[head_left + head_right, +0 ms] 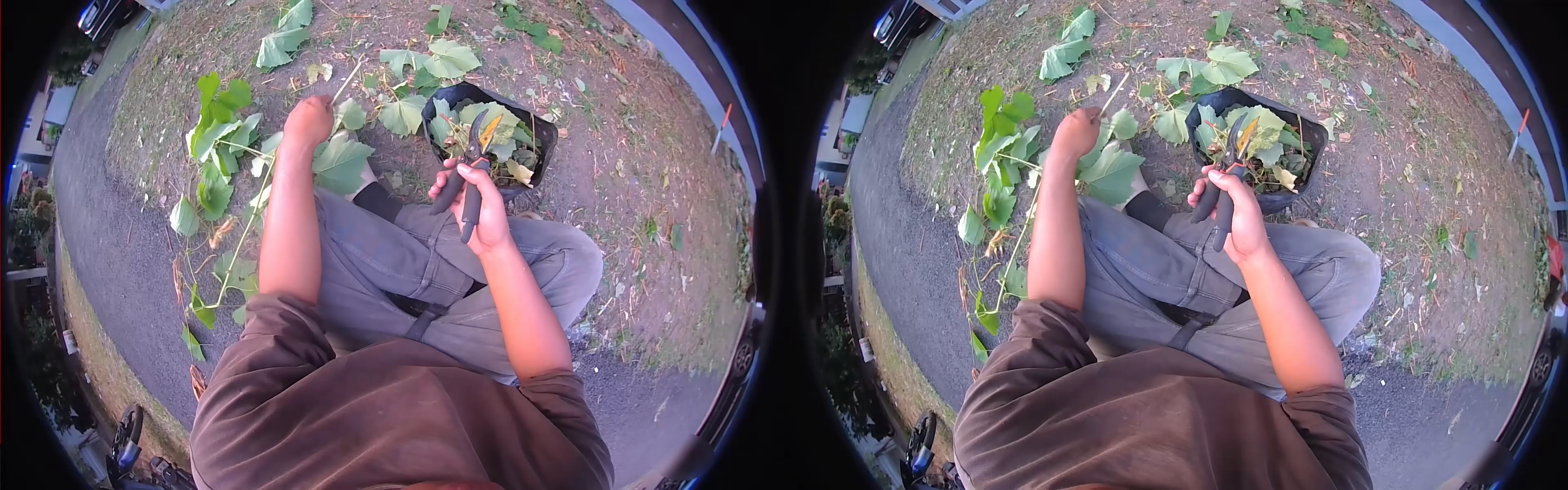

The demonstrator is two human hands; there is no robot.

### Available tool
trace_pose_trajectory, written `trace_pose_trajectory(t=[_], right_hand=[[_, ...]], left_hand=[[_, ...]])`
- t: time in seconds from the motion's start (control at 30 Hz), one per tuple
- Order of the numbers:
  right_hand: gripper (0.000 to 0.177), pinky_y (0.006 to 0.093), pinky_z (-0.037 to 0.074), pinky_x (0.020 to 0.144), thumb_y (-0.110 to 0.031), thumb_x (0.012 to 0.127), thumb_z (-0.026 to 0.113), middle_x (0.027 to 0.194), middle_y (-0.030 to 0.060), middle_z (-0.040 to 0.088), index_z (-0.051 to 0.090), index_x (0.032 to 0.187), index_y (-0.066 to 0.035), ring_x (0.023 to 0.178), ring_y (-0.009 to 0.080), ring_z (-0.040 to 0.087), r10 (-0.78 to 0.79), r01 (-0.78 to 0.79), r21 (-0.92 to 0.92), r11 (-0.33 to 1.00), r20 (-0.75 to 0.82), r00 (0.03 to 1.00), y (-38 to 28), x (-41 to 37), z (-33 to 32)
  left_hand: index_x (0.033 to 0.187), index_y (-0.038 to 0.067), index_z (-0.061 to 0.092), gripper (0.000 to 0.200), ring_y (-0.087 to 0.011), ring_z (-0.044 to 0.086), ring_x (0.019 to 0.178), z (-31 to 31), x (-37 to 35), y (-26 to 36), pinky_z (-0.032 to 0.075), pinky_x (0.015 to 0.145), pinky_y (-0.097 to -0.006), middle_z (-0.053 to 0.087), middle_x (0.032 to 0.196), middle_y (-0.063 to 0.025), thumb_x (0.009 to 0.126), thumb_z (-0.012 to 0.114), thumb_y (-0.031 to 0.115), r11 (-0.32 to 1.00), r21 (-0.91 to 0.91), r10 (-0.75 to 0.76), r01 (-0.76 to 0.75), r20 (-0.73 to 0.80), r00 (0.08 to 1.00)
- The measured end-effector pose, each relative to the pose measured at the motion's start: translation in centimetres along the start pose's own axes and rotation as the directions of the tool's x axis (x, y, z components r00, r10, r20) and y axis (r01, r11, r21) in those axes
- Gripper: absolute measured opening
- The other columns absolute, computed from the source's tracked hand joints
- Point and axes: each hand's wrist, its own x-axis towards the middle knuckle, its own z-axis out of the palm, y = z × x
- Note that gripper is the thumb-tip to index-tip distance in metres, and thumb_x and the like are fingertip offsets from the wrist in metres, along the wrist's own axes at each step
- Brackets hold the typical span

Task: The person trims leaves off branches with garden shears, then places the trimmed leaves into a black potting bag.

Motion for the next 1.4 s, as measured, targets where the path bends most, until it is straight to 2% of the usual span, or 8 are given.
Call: trace_pose_trajectory(t=[0.07,0.17,0.3,0.4,0.97,1.17,1.33,1.4], right_hand=[[0.032,0.0364,0.053,0.09,-0.028,0.103,0.061,0.099,0.0094,0.068,0.062,0.122,-0.002,0.093,0.0216,0.068,-0.005,0.005,-0.047,0.999,0.001,1.0,0.1,-0.1,0.4],[0.03,0.0349,0.053,0.089,-0.027,0.103,0.063,0.099,0.0084,0.067,0.062,0.121,-0.003,0.092,0.02,0.067,0.005,-0.006,-0.168,0.986,-0.01,1.0,0.3,-0.1,0.4],[0.032,0.0332,0.052,0.087,-0.026,0.101,0.068,0.099,0.0066,0.067,0.063,0.123,-0.003,0.094,0.018,0.066,-0.055,0.045,-0.197,0.979,-0.049,0.997,0.0,-0.6,1.1],[0.041,0.0342,0.053,0.089,-0.033,0.102,0.063,0.102,0.0067,0.069,0.062,0.13,-0.004,0.097,0.0188,0.069,-0.128,0.097,-0.255,0.962,-0.11,0.986,-0.5,0.1,0.2],[0.04,0.0338,0.054,0.083,-0.034,0.101,0.066,0.096,0.0055,0.067,0.062,0.125,-0.003,0.088,0.0175,0.067,-0.049,0.021,-0.264,0.964,-0.1,0.994,-0.9,0.2,-0.1],[0.021,0.0307,0.052,0.077,-0.027,0.1,0.069,0.09,0.002,0.063,0.064,0.107,-0.008,0.08,0.0141,0.062,-0.038,0.017,-0.136,0.991,-0.16,0.986,-0.1,0.5,0.0],[0.018,0.0309,0.051,0.076,-0.021,0.1,0.069,0.088,0.002,0.061,0.063,0.106,-0.005,0.079,0.0128,0.061,-0.147,0.13,-0.238,0.963,-0.054,0.988,0.4,0.5,-0.1],[0.018,0.031,0.051,0.076,-0.021,0.1,0.069,0.087,0.0019,0.06,0.062,0.106,-0.005,0.079,0.0127,0.06,-0.148,0.13,-0.236,0.963,-0.058,0.987,0.5,0.4,0.2]], left_hand=[[0.123,0.005,0.075,0.034,-0.041,0.074,0.102,-1.3,-1.6,2.1,0.058,0.092,-0.0491,0.075,0.113,-0.0244,0.102,0.061,0.027,0.96,-0.185,0.137,-0.211,-0.347,0.928],[0.118,0.006,0.077,0.026,-0.04,0.074,0.088,-3.6,-4.2,7.6,0.058,0.081,-0.0474,0.076,0.104,-0.0232,0.101,0.064,0.02,0.822,-0.34,0.233,-0.457,-0.533,0.814],[0.122,0.003,0.077,0.027,-0.0364,0.071,0.08,-3.9,-7.3,12.1,0.056,0.075,-0.0425,0.075,0.097,-0.0195,0.1,0.069,0.017,0.72,-0.44,0.362,-0.536,-0.421,0.832],[0.114,0.007,0.08,0.022,-0.0359,0.071,0.08,-4.1,-8.5,12.9,0.056,0.073,-0.0438,0.075,0.092,-0.0141,0.098,0.07,0.017,0.756,-0.227,0.549,-0.614,-0.292,0.783],[0.121,0.012,0.079,0.025,-0.033,0.071,0.084,-5.1,-9.4,12.2,0.056,0.074,-0.0456,0.067,0.091,-0.0108,0.098,0.067,0.012,0.779,-0.075,0.598,-0.622,-0.208,0.774],[0.126,0.008,0.074,0.029,-0.0371,0.07,0.09,-4.1,-11.1,12.7,0.055,0.081,-0.0483,0.066,0.094,-0.0159,0.099,0.065,0.012,0.761,-0.068,0.62,-0.645,-0.219,0.754],[0.123,0.001,0.071,0.029,-0.0408,0.069,0.099,-5.5,-10.8,12.1,0.054,0.09,-0.048,0.068,0.103,-0.0171,0.103,0.064,0.021,0.749,-0.352,0.638,-0.562,0.152,0.755],[0.12,0.0,0.071,0.03,-0.04,0.069,0.1,-4.4,-9.9,11.2,0.053,0.092,-0.0477,0.069,0.108,-0.0167,0.104,0.064,0.024,0.706,-0.341,0.673,-0.621,0.05,0.738]])
